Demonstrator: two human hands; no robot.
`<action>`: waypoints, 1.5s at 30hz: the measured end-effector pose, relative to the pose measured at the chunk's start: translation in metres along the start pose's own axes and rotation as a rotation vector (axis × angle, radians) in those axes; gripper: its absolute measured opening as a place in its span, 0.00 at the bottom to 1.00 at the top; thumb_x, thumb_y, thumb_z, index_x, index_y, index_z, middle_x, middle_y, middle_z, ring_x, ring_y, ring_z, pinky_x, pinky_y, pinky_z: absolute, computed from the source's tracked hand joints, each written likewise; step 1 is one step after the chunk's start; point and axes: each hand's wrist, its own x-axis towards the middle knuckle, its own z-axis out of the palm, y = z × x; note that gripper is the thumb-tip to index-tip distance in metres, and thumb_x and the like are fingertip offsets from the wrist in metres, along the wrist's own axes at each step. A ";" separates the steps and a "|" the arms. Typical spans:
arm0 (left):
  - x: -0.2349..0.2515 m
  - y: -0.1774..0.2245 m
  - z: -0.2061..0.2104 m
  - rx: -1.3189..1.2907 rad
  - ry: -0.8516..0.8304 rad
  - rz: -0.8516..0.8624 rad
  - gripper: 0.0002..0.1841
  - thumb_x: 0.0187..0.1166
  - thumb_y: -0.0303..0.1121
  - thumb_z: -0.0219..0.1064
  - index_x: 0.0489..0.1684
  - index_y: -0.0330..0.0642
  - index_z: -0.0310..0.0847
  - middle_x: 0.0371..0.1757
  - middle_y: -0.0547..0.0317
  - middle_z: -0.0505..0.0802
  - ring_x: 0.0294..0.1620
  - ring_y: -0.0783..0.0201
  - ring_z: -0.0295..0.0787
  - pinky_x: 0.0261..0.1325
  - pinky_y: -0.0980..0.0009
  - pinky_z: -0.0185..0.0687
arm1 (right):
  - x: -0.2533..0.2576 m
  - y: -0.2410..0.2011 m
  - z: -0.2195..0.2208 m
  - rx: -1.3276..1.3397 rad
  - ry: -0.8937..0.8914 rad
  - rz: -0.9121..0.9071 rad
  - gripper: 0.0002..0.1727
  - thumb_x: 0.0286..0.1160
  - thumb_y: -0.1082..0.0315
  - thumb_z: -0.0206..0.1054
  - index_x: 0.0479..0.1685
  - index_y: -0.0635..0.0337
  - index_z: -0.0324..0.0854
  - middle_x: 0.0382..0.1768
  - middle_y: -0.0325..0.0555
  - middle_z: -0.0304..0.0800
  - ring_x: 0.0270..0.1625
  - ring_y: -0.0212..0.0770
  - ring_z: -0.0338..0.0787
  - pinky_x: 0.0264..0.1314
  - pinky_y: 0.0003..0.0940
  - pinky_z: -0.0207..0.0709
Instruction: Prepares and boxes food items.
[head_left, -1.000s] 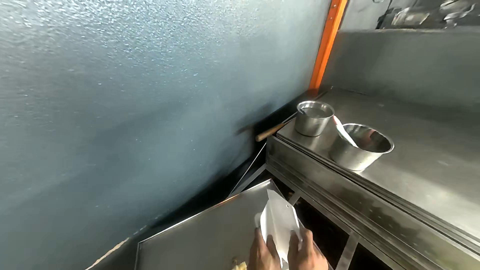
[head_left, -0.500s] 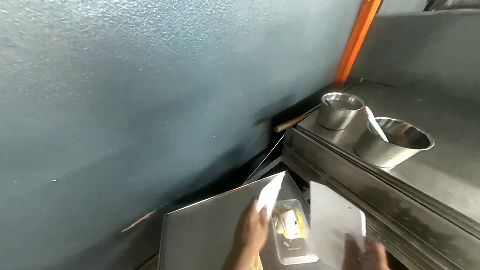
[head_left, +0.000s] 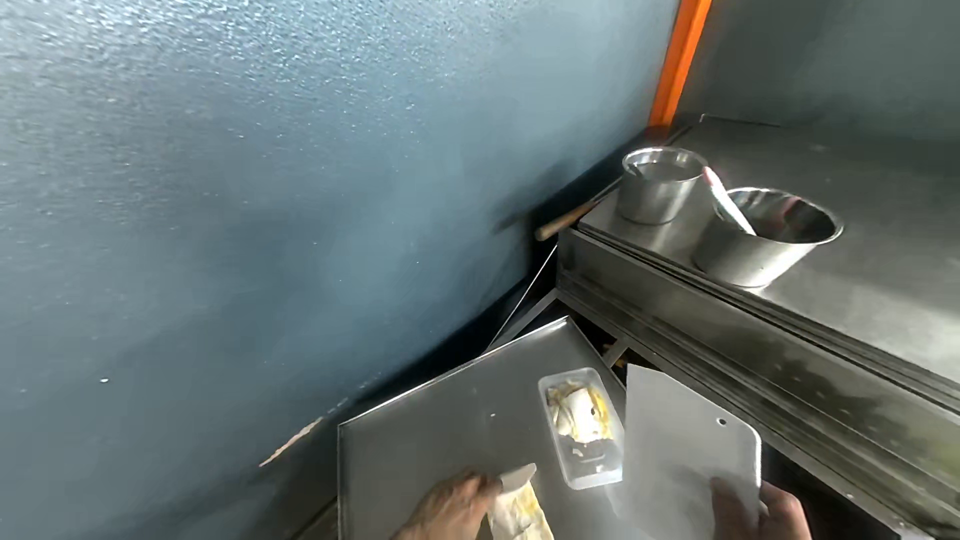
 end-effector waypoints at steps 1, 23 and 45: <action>0.002 -0.001 -0.004 -0.001 -0.008 -0.056 0.17 0.88 0.27 0.55 0.70 0.39 0.83 0.61 0.36 0.91 0.64 0.39 0.90 0.63 0.45 0.86 | -0.004 -0.008 0.003 0.001 -0.025 -0.015 0.17 0.81 0.69 0.65 0.53 0.80 0.76 0.30 0.53 0.89 0.30 0.32 0.90 0.38 0.30 0.85; -0.043 -0.051 0.090 -1.166 0.811 -0.930 0.27 0.84 0.31 0.67 0.78 0.25 0.69 0.71 0.32 0.84 0.75 0.46 0.80 0.80 0.50 0.72 | 0.021 -0.055 0.155 -0.667 -0.888 0.056 0.26 0.93 0.55 0.48 0.86 0.49 0.66 0.53 0.59 0.93 0.58 0.62 0.93 0.59 0.59 0.82; 0.069 -0.004 0.001 -1.425 0.782 -0.509 0.21 0.82 0.29 0.67 0.71 0.30 0.76 0.62 0.42 0.90 0.62 0.58 0.89 0.68 0.59 0.85 | 0.073 -0.080 0.114 -0.320 -0.629 0.085 0.24 0.88 0.60 0.59 0.79 0.58 0.74 0.50 0.62 0.93 0.54 0.63 0.93 0.59 0.62 0.82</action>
